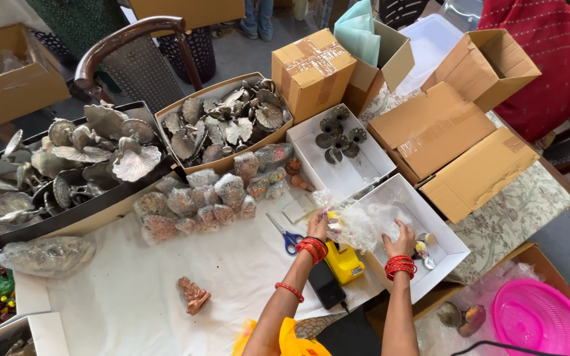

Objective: The person wraps small decorative items, including a figurine and a metal bowl, in bubble wrap. They use a tape dispenser to secure the bubble wrap around each item. The wrapped items are then placed on the table among other already-wrapped items.

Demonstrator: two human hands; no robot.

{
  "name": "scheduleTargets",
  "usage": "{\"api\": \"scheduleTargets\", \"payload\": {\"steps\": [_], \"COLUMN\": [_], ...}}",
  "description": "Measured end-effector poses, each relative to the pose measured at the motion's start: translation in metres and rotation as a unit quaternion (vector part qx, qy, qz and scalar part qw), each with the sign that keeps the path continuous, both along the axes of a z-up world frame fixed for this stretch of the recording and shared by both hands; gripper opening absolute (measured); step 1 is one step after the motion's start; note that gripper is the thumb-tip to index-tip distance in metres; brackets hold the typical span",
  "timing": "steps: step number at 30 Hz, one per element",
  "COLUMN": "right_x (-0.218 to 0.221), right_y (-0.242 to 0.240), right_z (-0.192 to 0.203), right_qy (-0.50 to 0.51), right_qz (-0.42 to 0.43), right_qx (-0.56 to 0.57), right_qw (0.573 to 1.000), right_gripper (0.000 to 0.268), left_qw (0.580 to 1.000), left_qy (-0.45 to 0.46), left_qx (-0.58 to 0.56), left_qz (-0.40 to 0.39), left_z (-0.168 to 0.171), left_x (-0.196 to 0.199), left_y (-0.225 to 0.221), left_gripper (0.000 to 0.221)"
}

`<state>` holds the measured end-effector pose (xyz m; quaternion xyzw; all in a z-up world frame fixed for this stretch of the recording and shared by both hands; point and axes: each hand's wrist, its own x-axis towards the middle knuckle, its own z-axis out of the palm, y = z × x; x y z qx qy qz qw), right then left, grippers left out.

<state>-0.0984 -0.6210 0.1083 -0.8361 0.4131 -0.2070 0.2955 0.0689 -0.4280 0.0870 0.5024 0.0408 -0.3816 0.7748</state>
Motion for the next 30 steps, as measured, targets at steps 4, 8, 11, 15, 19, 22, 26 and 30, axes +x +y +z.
{"api": "scheduleTargets", "payload": {"steps": [4, 8, 11, 15, 19, 22, 26, 30], "right_x": [0.005, 0.025, 0.047, 0.058, 0.059, 0.065, 0.076, 0.077], "right_y": [0.012, 0.019, 0.034, 0.007, -0.029, -0.003, 0.007, -0.016], "right_z": [0.015, 0.021, 0.055, 0.018, -0.066, -0.013, 0.020, -0.023], "right_qy": [0.163, 0.138, 0.138, 0.106, 0.050, 0.125, 0.240, 0.157], "right_qz": [-0.054, 0.006, 0.136, 0.267, 0.343, 0.317, 0.256, 0.270], "right_qx": [-0.082, -0.174, -0.109, 0.158, 0.184, 0.096, -0.005, 0.011], "right_qw": [0.982, 0.975, 0.975, 0.945, 0.920, 0.935, 0.936, 0.950], "right_gripper": [0.068, 0.073, 0.081, 0.083, 0.069, 0.047, 0.029, 0.034], "left_qw": [0.997, 0.997, 0.996, 0.996, 0.995, 0.978, 0.947, 0.866], "left_qy": [0.016, 0.003, -0.002, 0.086, 0.087, -0.045, -0.263, -0.457], "left_qx": [-0.061, -0.061, -0.073, -0.035, -0.044, -0.173, 0.179, 0.180], "left_qz": [0.048, 0.053, 0.050, 0.014, -0.001, 0.109, 0.046, 0.093], "left_z": [-0.021, -0.043, -0.018, 0.027, 0.007, 0.028, 0.136, 0.128], "left_x": [0.010, 0.013, 0.009, 0.009, 0.013, 0.013, 0.002, 0.002], "left_y": [0.007, 0.006, 0.009, 0.018, 0.013, 0.018, 0.057, 0.065], "left_gripper": [0.034, 0.035, 0.035, 0.036, 0.033, 0.027, 0.024, 0.023]}}
